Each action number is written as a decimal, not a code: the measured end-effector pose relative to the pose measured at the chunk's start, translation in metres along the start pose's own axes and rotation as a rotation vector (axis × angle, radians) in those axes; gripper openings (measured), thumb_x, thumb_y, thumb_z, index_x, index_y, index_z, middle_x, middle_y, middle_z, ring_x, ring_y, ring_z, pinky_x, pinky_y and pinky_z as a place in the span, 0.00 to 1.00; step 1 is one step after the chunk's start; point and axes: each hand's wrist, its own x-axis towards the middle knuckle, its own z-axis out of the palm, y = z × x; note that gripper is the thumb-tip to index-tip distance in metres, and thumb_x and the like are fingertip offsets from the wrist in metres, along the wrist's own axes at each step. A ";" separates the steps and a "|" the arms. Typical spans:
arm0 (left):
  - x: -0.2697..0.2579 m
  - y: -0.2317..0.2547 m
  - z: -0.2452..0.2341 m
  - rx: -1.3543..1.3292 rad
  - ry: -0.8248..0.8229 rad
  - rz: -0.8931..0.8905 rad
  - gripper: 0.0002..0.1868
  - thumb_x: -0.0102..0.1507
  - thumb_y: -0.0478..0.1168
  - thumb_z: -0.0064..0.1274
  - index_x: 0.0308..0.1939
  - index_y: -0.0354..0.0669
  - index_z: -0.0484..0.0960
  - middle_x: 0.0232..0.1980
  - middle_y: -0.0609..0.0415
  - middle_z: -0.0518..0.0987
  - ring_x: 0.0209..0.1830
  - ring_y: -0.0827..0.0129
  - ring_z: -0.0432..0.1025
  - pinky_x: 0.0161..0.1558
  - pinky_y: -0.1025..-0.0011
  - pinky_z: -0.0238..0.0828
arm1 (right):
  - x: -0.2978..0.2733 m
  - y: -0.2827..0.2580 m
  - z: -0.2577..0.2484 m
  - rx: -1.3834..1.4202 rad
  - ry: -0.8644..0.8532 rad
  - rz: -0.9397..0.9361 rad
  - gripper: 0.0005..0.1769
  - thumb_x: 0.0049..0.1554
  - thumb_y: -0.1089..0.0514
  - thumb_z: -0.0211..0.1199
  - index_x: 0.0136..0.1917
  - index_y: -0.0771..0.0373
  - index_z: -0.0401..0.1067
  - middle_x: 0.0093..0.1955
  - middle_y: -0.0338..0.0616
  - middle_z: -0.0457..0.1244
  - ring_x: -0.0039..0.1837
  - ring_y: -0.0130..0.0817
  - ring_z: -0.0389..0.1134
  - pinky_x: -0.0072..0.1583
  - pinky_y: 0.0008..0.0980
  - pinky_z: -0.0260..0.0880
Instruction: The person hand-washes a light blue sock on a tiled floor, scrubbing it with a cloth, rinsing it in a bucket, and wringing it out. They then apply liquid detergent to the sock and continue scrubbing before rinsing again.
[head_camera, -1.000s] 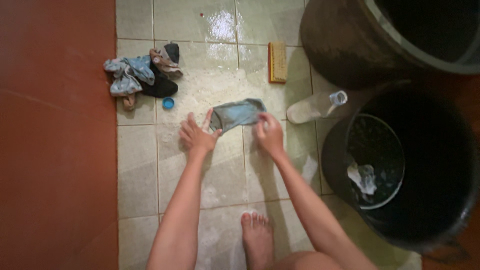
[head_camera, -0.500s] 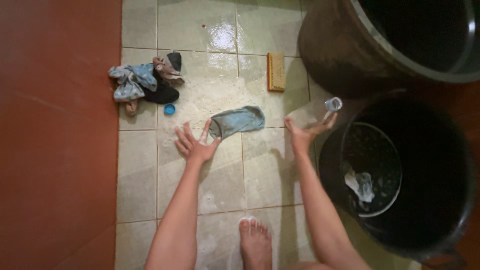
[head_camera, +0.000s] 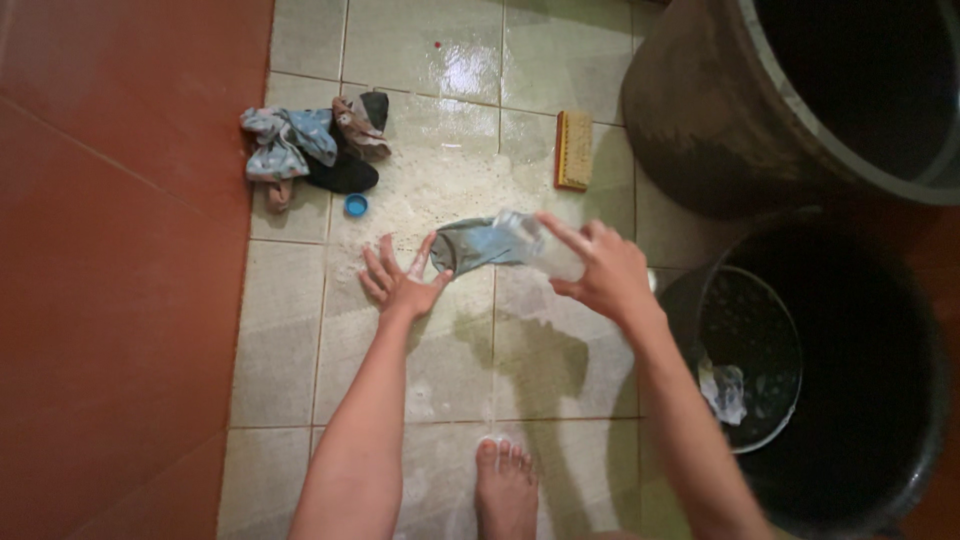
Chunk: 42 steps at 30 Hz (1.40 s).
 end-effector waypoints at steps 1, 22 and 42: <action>-0.002 -0.001 0.000 -0.006 0.008 0.001 0.43 0.58 0.74 0.49 0.74 1.02 0.46 0.84 0.50 0.20 0.80 0.40 0.10 0.74 0.36 0.11 | 0.002 -0.002 -0.004 -0.057 -0.066 -0.044 0.57 0.40 0.45 0.79 0.77 0.21 0.54 0.49 0.45 0.65 0.52 0.44 0.68 0.50 0.46 0.70; -0.008 0.007 -0.014 -0.087 -0.038 -0.008 0.44 0.58 0.71 0.52 0.75 0.98 0.47 0.83 0.50 0.16 0.79 0.43 0.04 0.73 0.36 0.07 | 0.032 -0.004 -0.021 -0.185 -0.091 -0.095 0.57 0.42 0.50 0.77 0.77 0.18 0.54 0.53 0.46 0.62 0.55 0.43 0.64 0.54 0.45 0.64; -0.008 0.009 -0.014 -0.029 -0.016 -0.016 0.44 0.57 0.73 0.51 0.75 0.98 0.48 0.84 0.50 0.19 0.80 0.41 0.08 0.73 0.34 0.11 | 0.030 -0.012 -0.045 -0.222 -0.102 -0.115 0.60 0.39 0.52 0.79 0.77 0.18 0.52 0.53 0.47 0.62 0.58 0.45 0.64 0.55 0.47 0.64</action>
